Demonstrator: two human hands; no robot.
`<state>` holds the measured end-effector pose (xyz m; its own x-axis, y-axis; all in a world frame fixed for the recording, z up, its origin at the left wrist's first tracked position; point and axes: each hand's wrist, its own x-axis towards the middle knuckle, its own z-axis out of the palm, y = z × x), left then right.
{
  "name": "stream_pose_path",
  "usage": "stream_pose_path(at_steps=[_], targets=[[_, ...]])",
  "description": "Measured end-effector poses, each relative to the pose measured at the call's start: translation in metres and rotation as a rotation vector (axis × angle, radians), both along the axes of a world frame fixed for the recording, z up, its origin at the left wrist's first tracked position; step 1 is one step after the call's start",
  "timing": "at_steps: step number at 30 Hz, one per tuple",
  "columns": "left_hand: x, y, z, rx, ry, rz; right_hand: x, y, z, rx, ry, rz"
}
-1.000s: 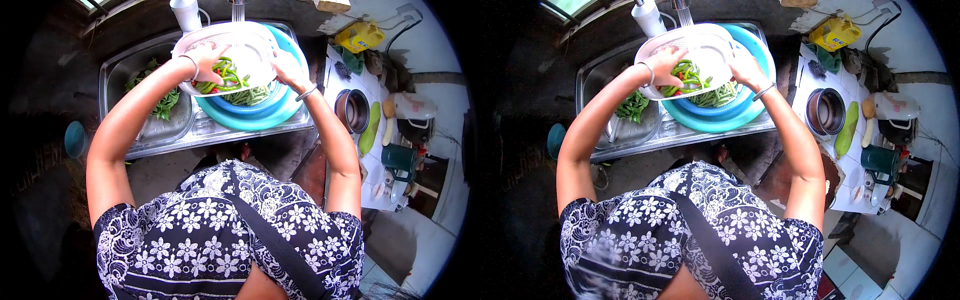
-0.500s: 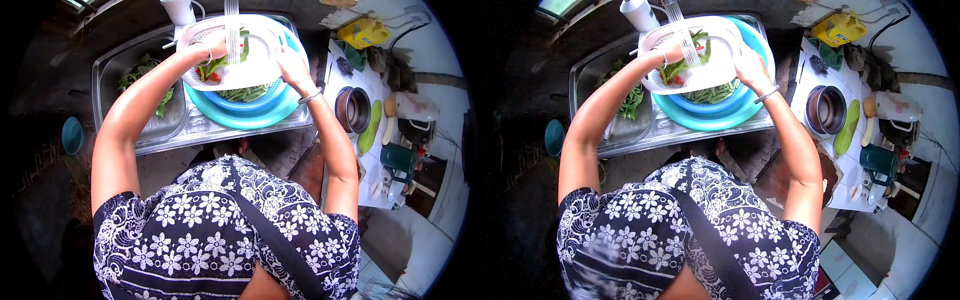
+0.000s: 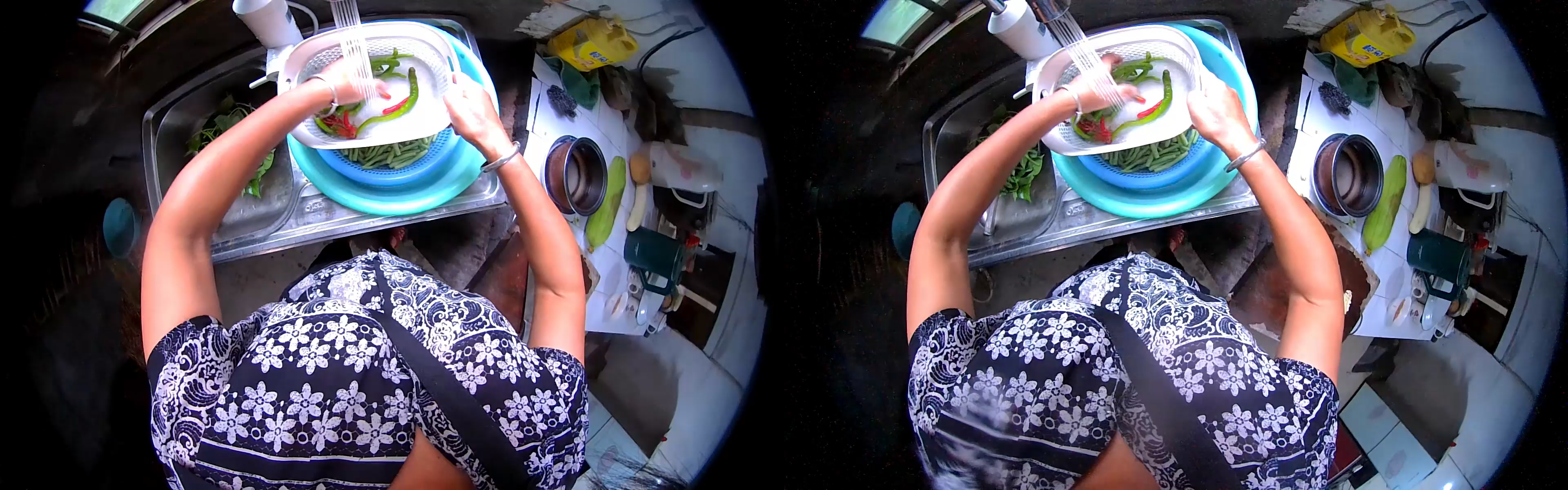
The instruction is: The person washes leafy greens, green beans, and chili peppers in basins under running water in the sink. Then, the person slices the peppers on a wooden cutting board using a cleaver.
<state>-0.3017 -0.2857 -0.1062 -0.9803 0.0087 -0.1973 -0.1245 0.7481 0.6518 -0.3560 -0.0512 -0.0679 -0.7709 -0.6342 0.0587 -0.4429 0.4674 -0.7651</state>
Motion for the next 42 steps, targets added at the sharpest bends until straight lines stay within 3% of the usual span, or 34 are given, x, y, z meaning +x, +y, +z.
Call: stream_pose_path(at_steps=[1, 3, 5, 7, 11, 14, 15, 17, 20, 23, 25, 28, 31, 35, 37, 39, 42], targets=[[0.001, 0.011, 0.001, 0.010, 0.011, 0.041, -0.001, -0.002, -0.003, 0.011, -0.025, -0.009], [0.012, 0.044, 0.017, -0.287, -0.078, 0.069, -0.004, -0.004, -0.013, 0.026, -0.057, -0.022], [0.018, 0.061, -0.009, -0.524, 0.185, 0.051, -0.001, -0.003, -0.011, -0.018, -0.088, -0.036], [0.006, 0.059, -0.015, -0.289, 0.050, 0.011, 0.002, -0.001, -0.014, -0.072, 0.018, -0.028], [-0.008, 0.036, -0.010, 0.023, -0.119, 0.047, -0.003, 0.008, -0.014, 0.063, 0.028, -0.037], [0.004, 0.015, 0.007, 0.516, -0.280, 0.254, -0.005, 0.013, -0.015, 0.106, 0.001, -0.019], [0.000, 0.007, 0.014, 0.598, -0.404, 0.216, -0.006, 0.012, -0.014, 0.094, 0.011, -0.020], [0.007, 0.007, 0.022, 0.666, -0.398, 0.316, -0.008, 0.012, -0.014, 0.083, 0.003, -0.034], [0.007, -0.005, 0.000, 0.953, -0.486, 0.308, -0.006, 0.011, -0.015, 0.080, -0.021, -0.056], [0.013, 0.010, 0.007, 0.824, -0.354, 0.375, -0.004, 0.009, -0.013, 0.054, -0.004, -0.047], [0.012, 0.023, 0.016, 0.659, -0.293, 0.186, -0.005, 0.007, -0.021, 0.024, -0.017, -0.056], [0.002, 0.055, -0.019, -0.181, -0.088, 0.208, -0.003, 0.005, -0.022, 0.030, -0.010, -0.052], [0.014, 0.073, -0.014, -0.375, -0.031, 0.136, -0.001, 0.001, -0.019, 0.017, 0.019, -0.043], [0.001, 0.056, -0.037, -0.122, -0.143, 0.157, -0.003, 0.007, -0.025, 0.081, 0.021, -0.067], [0.000, 0.046, -0.021, 0.012, -0.162, 0.238, -0.003, 0.011, -0.020, 0.125, 0.014, -0.077], [-0.004, 0.022, -0.013, 0.667, -0.416, 0.283, -0.001, 0.013, -0.017, 0.129, 0.051, -0.097], [0.000, 0.011, -0.006, 1.000, -0.483, 0.404, -0.004, 0.016, -0.020, 0.137, 0.063, -0.122]])
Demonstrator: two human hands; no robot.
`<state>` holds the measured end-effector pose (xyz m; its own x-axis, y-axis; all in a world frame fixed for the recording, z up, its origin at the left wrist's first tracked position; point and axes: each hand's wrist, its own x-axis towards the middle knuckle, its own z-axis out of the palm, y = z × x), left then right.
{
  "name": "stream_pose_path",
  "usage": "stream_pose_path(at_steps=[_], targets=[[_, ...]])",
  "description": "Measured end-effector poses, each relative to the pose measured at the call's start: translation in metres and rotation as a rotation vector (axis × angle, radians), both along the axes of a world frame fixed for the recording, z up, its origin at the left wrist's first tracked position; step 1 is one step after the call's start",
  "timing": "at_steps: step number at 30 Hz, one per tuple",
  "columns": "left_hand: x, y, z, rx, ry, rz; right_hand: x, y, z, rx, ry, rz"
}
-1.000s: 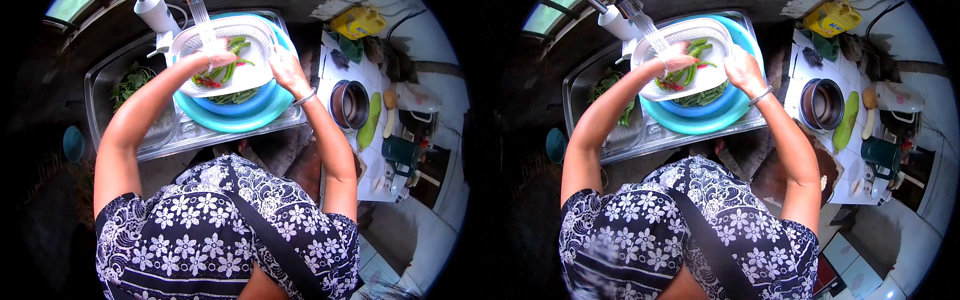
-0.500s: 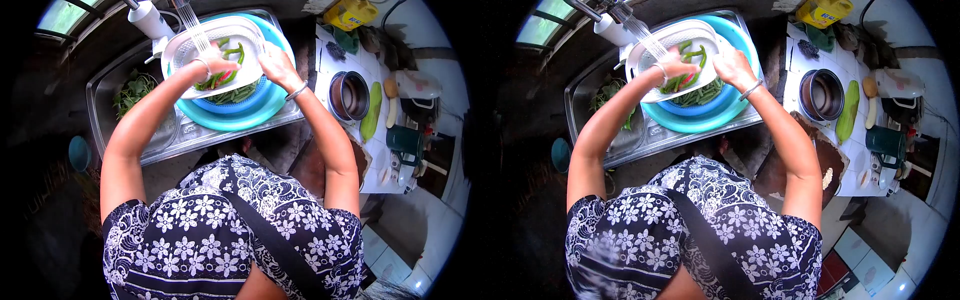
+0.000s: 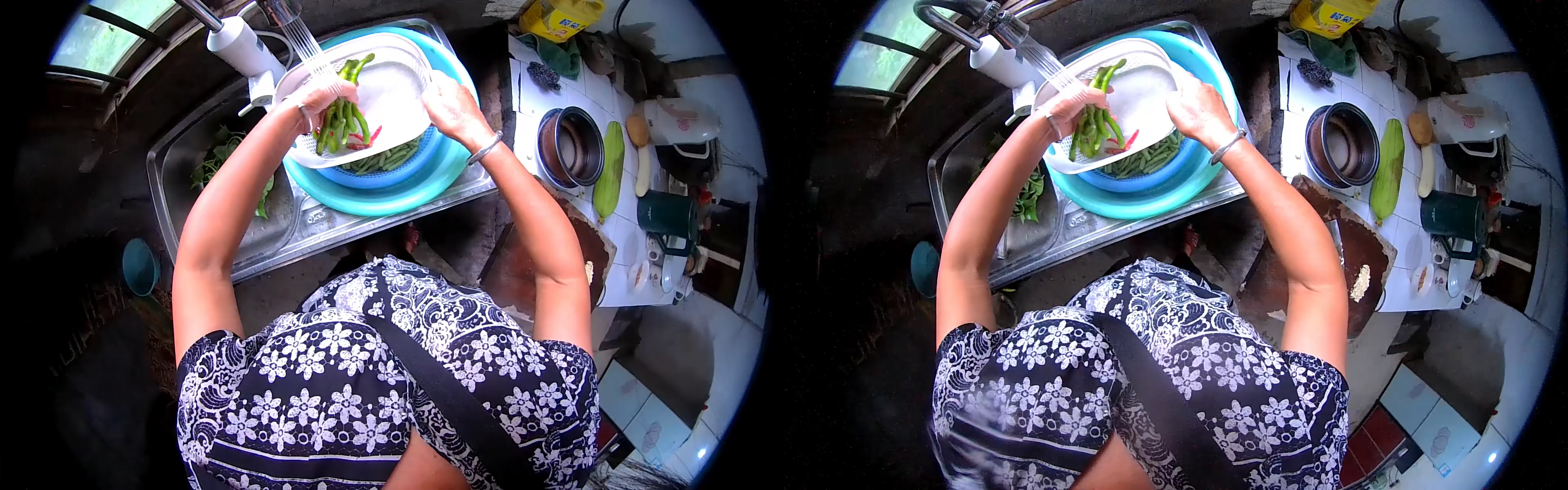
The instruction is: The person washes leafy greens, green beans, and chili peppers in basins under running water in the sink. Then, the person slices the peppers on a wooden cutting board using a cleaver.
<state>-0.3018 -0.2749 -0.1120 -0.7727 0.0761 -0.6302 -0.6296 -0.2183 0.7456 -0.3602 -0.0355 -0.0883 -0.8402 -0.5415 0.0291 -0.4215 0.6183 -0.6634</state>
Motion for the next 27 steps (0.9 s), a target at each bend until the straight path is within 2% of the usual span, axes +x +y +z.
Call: stream_pose_path(at_steps=[3, 7, 11, 12, 17, 19, 21, 23, 24, 25, 27], targets=[[0.008, -0.004, 0.008, 0.066, 0.132, 0.039, -0.002, 0.000, 0.004, -0.022, 0.010, -0.001], [0.006, -0.007, -0.001, 0.169, 0.185, 0.123, -0.006, 0.004, 0.003, -0.042, -0.023, 0.007], [0.010, -0.014, 0.015, 0.239, 0.134, 0.079, -0.013, 0.012, -0.001, -0.041, -0.039, 0.018], [0.007, -0.018, 0.015, 0.181, 0.132, 0.003, -0.012, 0.013, 0.000, -0.043, -0.041, 0.006], [0.008, -0.018, 0.029, 0.263, 0.191, 0.111, -0.012, 0.019, 0.007, -0.035, 0.048, 0.053], [0.007, -0.020, 0.030, 0.255, 0.223, 0.101, -0.014, 0.020, -0.004, -0.086, 0.006, -0.038], [0.009, -0.024, 0.032, 0.302, 0.167, 0.127, -0.017, 0.022, -0.007, -0.038, 0.091, 0.031], [0.007, -0.027, 0.037, 0.311, 0.097, 0.168, -0.021, 0.033, -0.004, 0.125, 0.291, 0.243], [0.006, -0.030, 0.032, 0.316, 0.083, 0.189, -0.022, 0.035, -0.017, 0.132, 0.459, 0.251], [0.006, -0.037, 0.029, 0.323, 0.069, 0.196, -0.020, 0.036, -0.021, 0.109, 0.492, 0.213], [0.013, -0.044, 0.033, 0.355, 0.123, 0.116, -0.019, 0.038, -0.031, -0.083, 0.366, 0.107]])
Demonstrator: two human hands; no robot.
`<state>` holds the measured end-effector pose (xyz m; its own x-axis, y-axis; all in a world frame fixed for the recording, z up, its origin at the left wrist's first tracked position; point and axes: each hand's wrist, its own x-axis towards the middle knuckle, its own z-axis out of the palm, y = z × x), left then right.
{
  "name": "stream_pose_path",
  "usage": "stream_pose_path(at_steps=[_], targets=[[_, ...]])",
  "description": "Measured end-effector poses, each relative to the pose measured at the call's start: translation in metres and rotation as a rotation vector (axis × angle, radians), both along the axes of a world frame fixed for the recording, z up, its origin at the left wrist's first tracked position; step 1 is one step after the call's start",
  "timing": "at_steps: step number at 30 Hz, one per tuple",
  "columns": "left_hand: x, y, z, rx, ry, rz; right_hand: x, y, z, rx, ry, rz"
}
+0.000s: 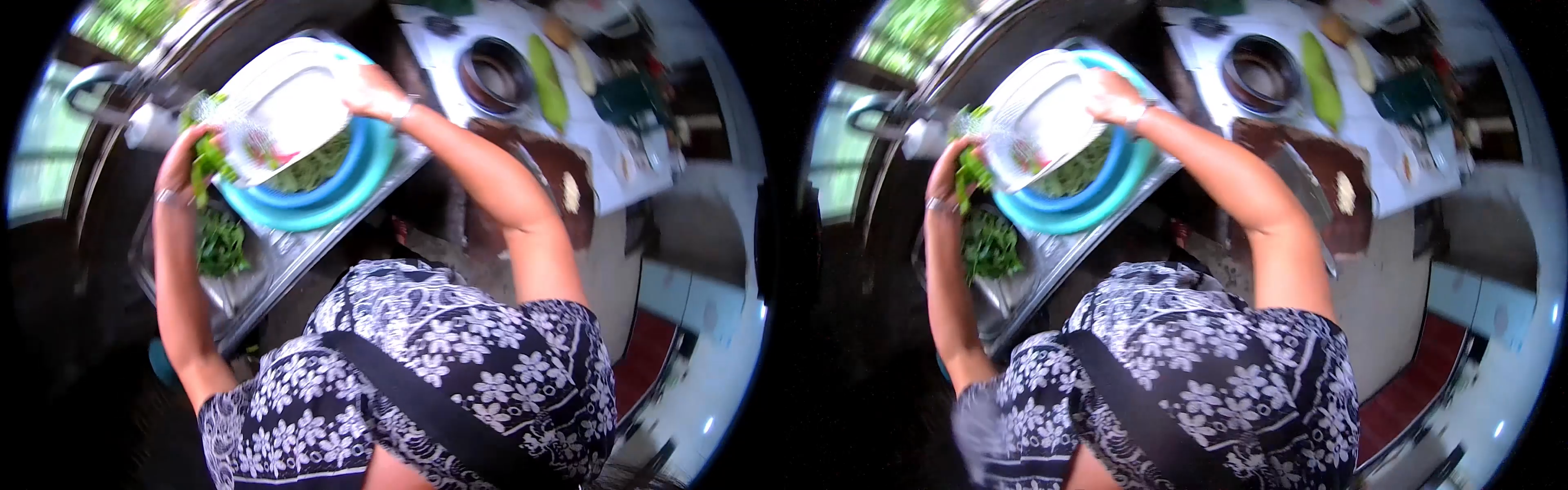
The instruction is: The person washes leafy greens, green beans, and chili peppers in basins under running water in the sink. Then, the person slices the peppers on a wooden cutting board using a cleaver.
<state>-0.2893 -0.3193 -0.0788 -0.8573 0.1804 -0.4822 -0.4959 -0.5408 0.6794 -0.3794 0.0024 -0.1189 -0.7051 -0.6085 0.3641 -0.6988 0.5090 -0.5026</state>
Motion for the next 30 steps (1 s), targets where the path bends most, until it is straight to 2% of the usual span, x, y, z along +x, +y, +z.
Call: stream_pose_path(at_steps=[1, 2, 4, 6, 9, 13, 14, 15, 18, 20, 22, 24, 25, 26, 28, 29, 30], targets=[[0.005, -0.007, 0.003, -0.040, -0.020, 0.014, 0.001, 0.000, -0.002, 0.025, -0.008, -0.027], [0.010, -0.011, 0.013, -0.131, -0.041, 0.062, -0.006, -0.005, -0.017, -0.004, -0.148, -0.089], [0.020, -0.037, 0.007, -0.032, 0.022, 0.028, -0.005, -0.012, -0.015, 0.052, -0.336, -0.265], [0.040, -0.040, 0.028, 0.042, 0.014, 0.049, 0.004, -0.013, 0.014, 0.078, -0.540, -0.340], [0.066, -0.019, 0.059, -0.076, 0.153, -0.050, -0.001, -0.009, 0.023, 0.098, -0.616, -0.273], [0.085, 0.029, 0.085, -0.290, 0.181, -0.166, -0.012, -0.006, 0.033, 0.094, -0.625, -0.217], [0.087, 0.051, 0.090, -0.346, 0.175, -0.195, -0.017, -0.010, 0.042, 0.110, -0.755, -0.282], [0.087, 0.077, 0.094, -0.393, 0.160, -0.227, -0.013, -0.008, 0.054, 0.067, -0.773, -0.317], [0.075, 0.159, 0.093, -0.420, 0.086, -0.526, -0.017, -0.010, 0.062, 0.024, -0.789, -0.354], [0.061, 0.205, 0.075, -0.362, 0.153, -0.787, -0.022, -0.010, 0.080, 0.063, -0.905, -0.347], [0.049, 0.247, 0.050, -0.370, 0.140, -0.948, 0.001, -0.016, 0.103, 0.134, -0.718, -0.447], [0.046, 0.292, 0.002, -0.312, 0.220, -0.916, 0.011, -0.022, 0.109, 0.196, -0.579, -0.470], [0.045, 0.315, -0.022, -0.379, 0.343, -0.873, 0.009, -0.025, 0.103, 0.220, -0.529, -0.439], [0.043, 0.336, -0.036, -0.432, 0.338, -0.828, 0.002, -0.035, 0.107, 0.300, -0.560, -0.432], [0.046, 0.374, -0.053, -0.376, 0.290, -0.716, -0.035, -0.025, 0.099, 0.298, -0.636, -0.092], [0.049, 0.400, -0.095, -0.383, 0.549, -0.584, -0.053, -0.020, 0.096, 0.283, -0.688, 0.076], [0.050, 0.410, -0.095, -0.499, 0.670, -0.535, -0.061, -0.028, 0.073, 0.237, -0.590, 0.123]])
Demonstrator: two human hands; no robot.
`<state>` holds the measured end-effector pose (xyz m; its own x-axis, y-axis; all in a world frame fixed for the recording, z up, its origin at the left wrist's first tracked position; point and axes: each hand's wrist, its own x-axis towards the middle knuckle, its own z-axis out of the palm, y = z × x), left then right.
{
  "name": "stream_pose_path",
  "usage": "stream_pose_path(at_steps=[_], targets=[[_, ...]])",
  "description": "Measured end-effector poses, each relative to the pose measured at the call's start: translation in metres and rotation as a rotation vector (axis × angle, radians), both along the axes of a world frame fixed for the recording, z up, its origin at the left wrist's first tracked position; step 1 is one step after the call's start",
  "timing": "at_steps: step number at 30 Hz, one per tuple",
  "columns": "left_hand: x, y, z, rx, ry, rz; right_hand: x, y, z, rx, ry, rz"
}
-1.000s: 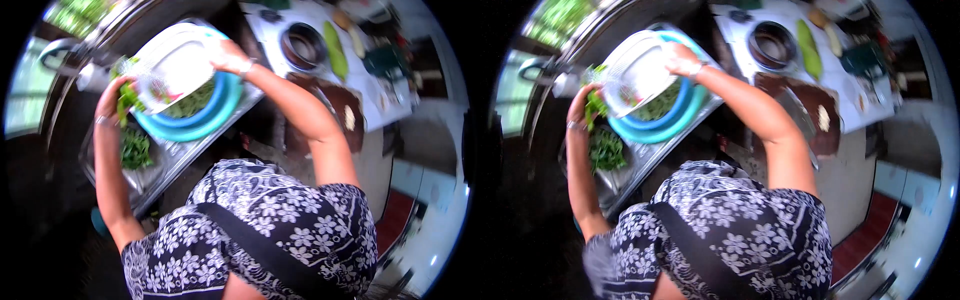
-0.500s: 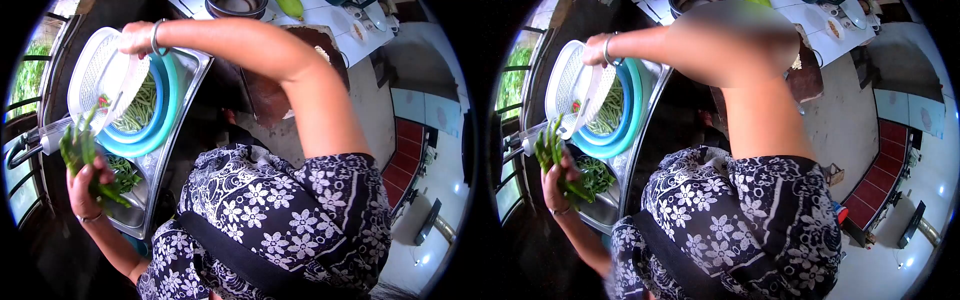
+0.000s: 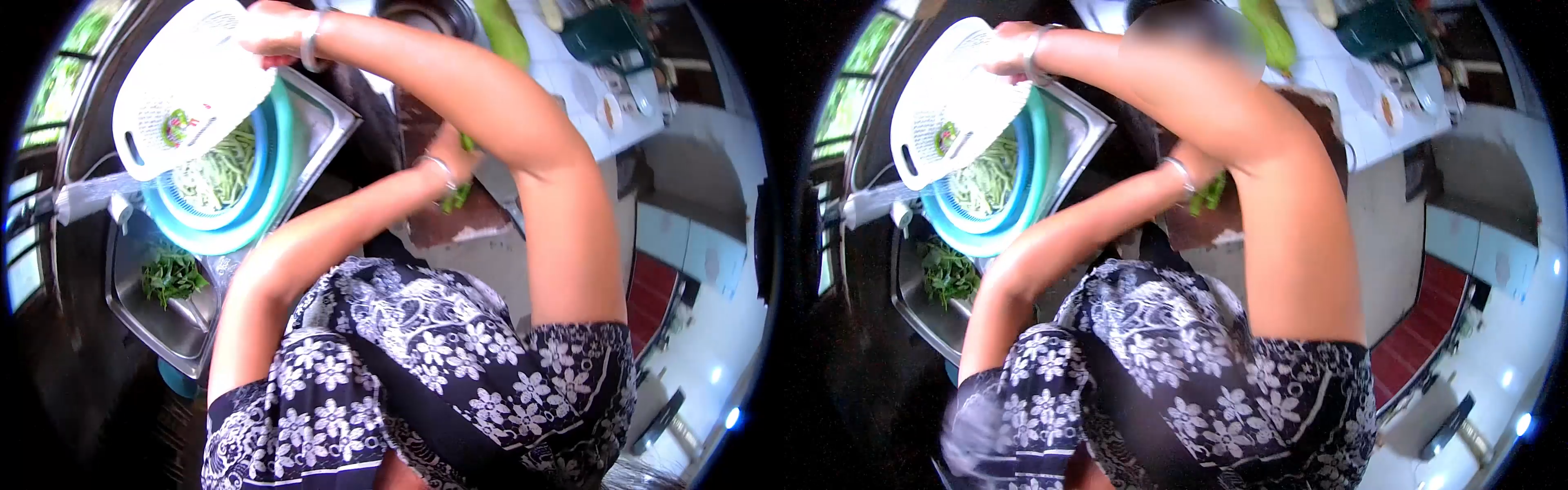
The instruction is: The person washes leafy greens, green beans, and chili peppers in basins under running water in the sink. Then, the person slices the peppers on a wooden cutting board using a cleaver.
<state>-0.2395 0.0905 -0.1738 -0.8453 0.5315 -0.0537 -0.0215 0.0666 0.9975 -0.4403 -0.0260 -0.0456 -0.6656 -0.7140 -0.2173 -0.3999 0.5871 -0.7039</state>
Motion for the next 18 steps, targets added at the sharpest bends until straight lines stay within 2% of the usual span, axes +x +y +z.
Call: stream_pose_path(at_steps=[1, 2, 3, 4, 6, 7, 14, 18], targets=[[0.005, 0.008, 0.009, -0.077, 0.150, 0.049, -0.008, -0.008, -0.023, -0.061, 0.095, 0.038], [0.010, 0.017, 0.012, -0.156, 0.264, 0.086, 0.003, -0.019, -0.023, -0.061, 0.107, -0.076], [0.017, 0.026, 0.013, -0.239, 0.286, 0.099, 0.015, -0.029, -0.023, -0.066, 0.116, -0.192], [0.020, 0.034, 0.011, -0.367, 0.200, 0.030, 0.029, -0.016, 0.003, -0.039, -0.063, -0.184], [0.024, 0.037, 0.007, -0.477, 0.187, -0.015, 0.031, -0.025, -0.001, -0.178, -0.237, -0.309], [0.025, 0.037, 0.008, -0.531, 0.182, -0.040, 0.036, -0.025, -0.002, -0.201, -0.227, -0.307], [0.046, -0.054, 0.065, -0.375, 0.219, 0.021, 0.057, -0.035, 0.010, -0.249, -0.127, -0.328], [0.046, -0.183, 0.131, -0.173, 0.299, -0.041, 0.061, -0.036, 0.012, -0.220, -0.144, -0.323]])
